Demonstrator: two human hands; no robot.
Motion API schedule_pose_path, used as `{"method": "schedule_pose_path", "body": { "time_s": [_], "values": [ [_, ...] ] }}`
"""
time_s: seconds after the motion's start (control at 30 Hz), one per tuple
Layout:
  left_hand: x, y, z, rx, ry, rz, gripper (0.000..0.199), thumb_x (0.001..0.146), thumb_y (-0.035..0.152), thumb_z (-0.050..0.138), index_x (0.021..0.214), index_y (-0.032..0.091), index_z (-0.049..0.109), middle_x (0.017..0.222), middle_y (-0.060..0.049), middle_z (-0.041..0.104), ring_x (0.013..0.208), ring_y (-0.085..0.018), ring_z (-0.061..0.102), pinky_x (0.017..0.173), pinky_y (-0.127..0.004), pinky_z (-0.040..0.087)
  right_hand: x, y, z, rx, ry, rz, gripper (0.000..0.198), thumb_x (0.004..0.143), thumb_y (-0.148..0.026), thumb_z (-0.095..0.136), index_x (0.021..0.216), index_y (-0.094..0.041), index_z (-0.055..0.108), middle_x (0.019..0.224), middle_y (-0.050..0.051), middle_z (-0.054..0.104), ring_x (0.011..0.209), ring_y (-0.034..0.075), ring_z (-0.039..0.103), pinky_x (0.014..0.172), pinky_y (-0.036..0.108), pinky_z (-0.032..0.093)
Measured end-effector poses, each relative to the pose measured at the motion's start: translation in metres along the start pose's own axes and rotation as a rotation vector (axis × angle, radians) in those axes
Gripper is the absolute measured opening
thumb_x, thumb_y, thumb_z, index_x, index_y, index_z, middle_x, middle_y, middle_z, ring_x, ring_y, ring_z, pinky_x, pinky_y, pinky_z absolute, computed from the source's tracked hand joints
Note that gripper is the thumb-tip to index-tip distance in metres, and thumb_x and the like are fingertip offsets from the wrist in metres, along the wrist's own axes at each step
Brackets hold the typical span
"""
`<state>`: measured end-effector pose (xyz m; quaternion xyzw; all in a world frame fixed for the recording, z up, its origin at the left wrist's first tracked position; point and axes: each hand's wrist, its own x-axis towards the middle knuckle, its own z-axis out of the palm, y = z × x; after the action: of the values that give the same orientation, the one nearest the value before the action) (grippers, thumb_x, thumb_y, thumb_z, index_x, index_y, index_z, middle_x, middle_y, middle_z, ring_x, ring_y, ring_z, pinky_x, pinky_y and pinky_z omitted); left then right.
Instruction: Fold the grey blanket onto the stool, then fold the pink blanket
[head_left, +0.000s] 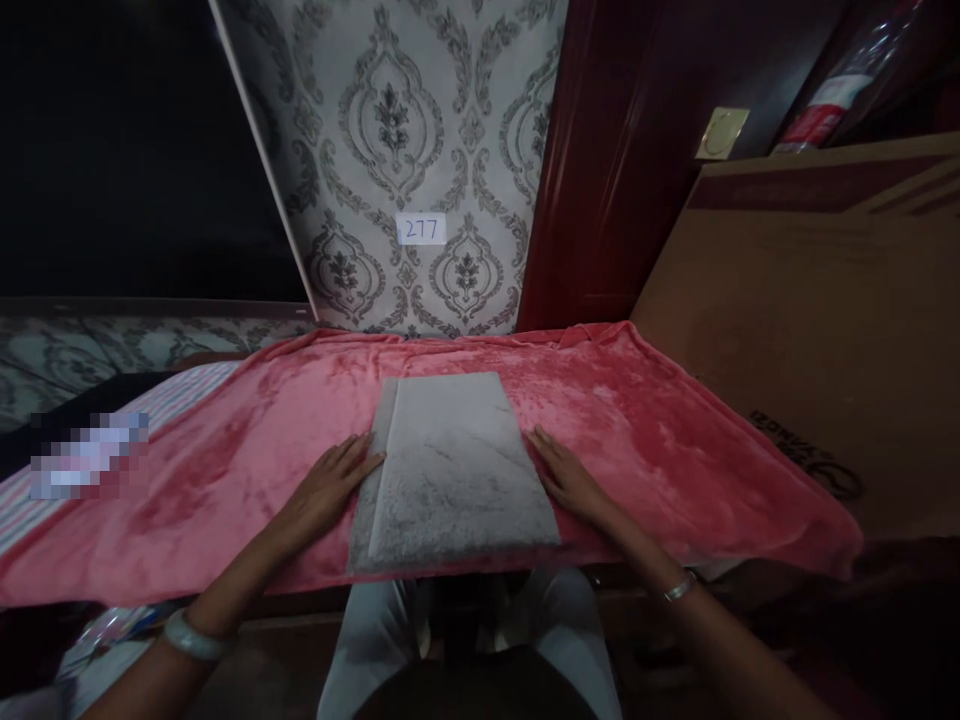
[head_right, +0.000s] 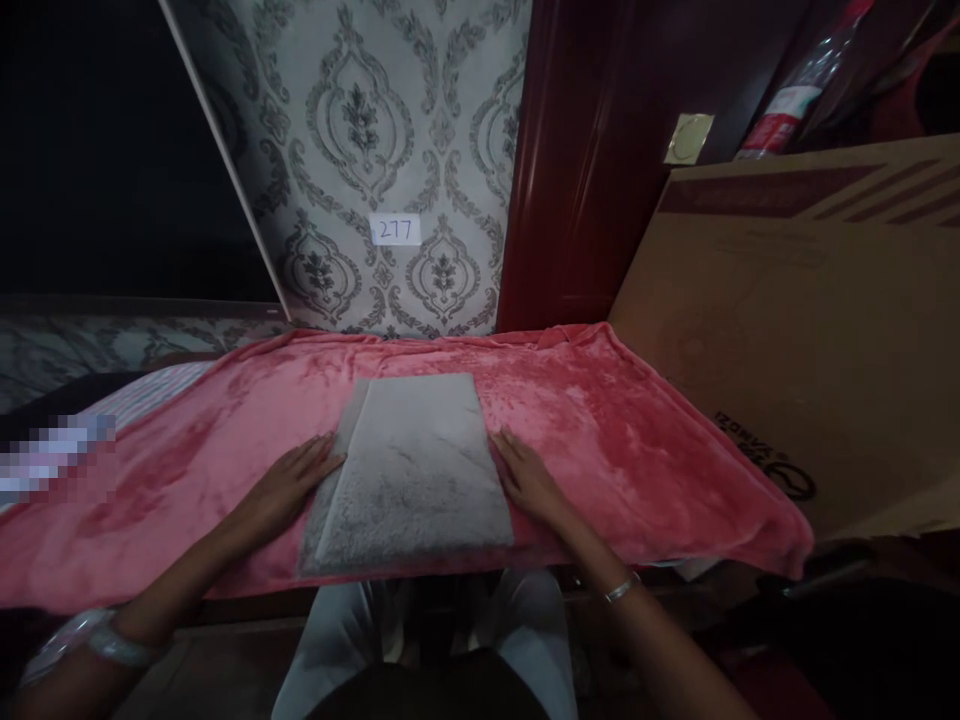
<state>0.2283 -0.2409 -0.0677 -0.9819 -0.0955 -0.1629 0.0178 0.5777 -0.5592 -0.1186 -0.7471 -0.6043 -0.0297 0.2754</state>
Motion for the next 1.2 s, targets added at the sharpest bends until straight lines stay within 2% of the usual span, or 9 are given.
{"method": "schedule_pose_path", "body": {
  "time_s": [0.1, 0.23, 0.33, 0.47, 0.6, 0.7, 0.8, 0.93, 1.2],
  "values": [
    [0.001, 0.01, -0.007, 0.044, -0.006, 0.119, 0.068, 0.091, 0.002, 0.034, 0.151, 0.034, 0.038, 0.162, -0.007, 0.029, 0.148, -0.024, 0.03, 0.118, -0.052, 0.031, -0.01, -0.01, -0.001, -0.005, -0.021, -0.037, 0.074, 0.096, -0.039, 0.049, 0.16, -0.029, 0.014, 0.166, 0.009, 0.013, 0.15, 0.029, 0.022, 0.118, 0.054, 0.029],
    [0.013, 0.021, -0.02, 0.046, -0.075, 0.24, 0.071, 0.087, 0.0, 0.038, 0.15, 0.032, 0.04, 0.159, -0.006, 0.037, 0.149, -0.025, 0.027, 0.119, -0.052, 0.027, -0.012, -0.019, -0.004, 0.018, -0.026, -0.074, 0.077, 0.095, -0.04, 0.051, 0.16, -0.032, 0.009, 0.166, 0.007, 0.011, 0.151, 0.028, 0.019, 0.119, 0.053, 0.029],
    [0.019, 0.018, -0.026, -0.015, -0.086, 0.27, 0.066, 0.086, 0.006, 0.044, 0.149, 0.029, 0.043, 0.157, -0.007, 0.041, 0.149, -0.027, 0.028, 0.118, -0.051, 0.03, -0.012, -0.019, -0.004, 0.037, -0.013, -0.079, 0.08, 0.094, -0.041, 0.053, 0.159, -0.033, 0.008, 0.166, 0.007, 0.01, 0.151, 0.028, 0.018, 0.119, 0.053, 0.029],
    [0.022, 0.013, -0.021, -0.074, -0.063, 0.315, 0.066, 0.088, 0.017, 0.051, 0.152, 0.028, 0.038, 0.157, -0.009, 0.039, 0.149, -0.029, 0.027, 0.117, -0.052, 0.032, -0.011, -0.019, -0.002, 0.042, -0.021, -0.054, 0.085, 0.091, -0.043, 0.059, 0.159, -0.032, 0.011, 0.166, 0.009, 0.008, 0.15, 0.031, 0.02, 0.117, 0.055, 0.031],
    [0.022, 0.008, -0.01, -0.073, -0.033, 0.357, 0.073, 0.085, 0.011, 0.048, 0.154, 0.028, 0.032, 0.158, -0.01, 0.039, 0.148, -0.029, 0.029, 0.117, -0.054, 0.031, -0.008, -0.03, -0.007, -0.016, -0.08, -0.019, 0.07, 0.095, -0.033, 0.053, 0.157, -0.037, 0.021, 0.166, 0.005, 0.011, 0.15, 0.029, 0.022, 0.118, 0.054, 0.031],
    [0.023, 0.003, -0.004, -0.09, -0.026, 0.377, 0.07, 0.087, 0.018, 0.05, 0.153, 0.029, 0.034, 0.156, -0.009, 0.042, 0.145, -0.029, 0.035, 0.116, -0.051, 0.034, -0.004, -0.044, -0.014, -0.018, -0.131, 0.034, 0.06, 0.099, -0.02, 0.04, 0.154, -0.044, 0.028, 0.165, -0.002, 0.015, 0.15, 0.024, 0.023, 0.12, 0.051, 0.027],
    [0.024, 0.0, 0.0, -0.102, 0.043, 0.391, 0.066, 0.089, 0.03, 0.053, 0.152, 0.033, 0.036, 0.153, -0.006, 0.047, 0.14, -0.028, 0.042, 0.114, -0.046, 0.039, -0.001, -0.055, -0.019, 0.043, -0.153, 0.086, 0.057, 0.101, -0.021, 0.039, 0.151, -0.047, 0.031, 0.164, -0.004, 0.02, 0.149, 0.023, 0.026, 0.121, 0.052, 0.027],
    [0.025, -0.002, 0.009, -0.084, 0.203, 0.419, 0.068, 0.087, 0.032, 0.054, 0.152, 0.035, 0.036, 0.151, -0.005, 0.049, 0.135, -0.027, 0.048, 0.108, -0.042, 0.044, 0.0, -0.059, -0.019, 0.098, -0.119, 0.149, 0.05, 0.102, -0.031, 0.041, 0.149, -0.047, 0.037, 0.163, -0.004, 0.025, 0.148, 0.025, 0.03, 0.12, 0.052, 0.028],
    [0.029, -0.011, 0.036, -0.046, 0.322, 0.405, 0.073, 0.084, 0.018, 0.045, 0.152, 0.04, 0.034, 0.145, 0.0, 0.056, 0.131, -0.025, 0.053, 0.101, -0.04, 0.049, 0.005, -0.065, -0.022, 0.103, -0.14, 0.188, 0.047, 0.104, -0.039, 0.039, 0.15, -0.047, 0.034, 0.164, -0.005, 0.022, 0.148, 0.022, 0.029, 0.121, 0.048, 0.026]
  ]
}}
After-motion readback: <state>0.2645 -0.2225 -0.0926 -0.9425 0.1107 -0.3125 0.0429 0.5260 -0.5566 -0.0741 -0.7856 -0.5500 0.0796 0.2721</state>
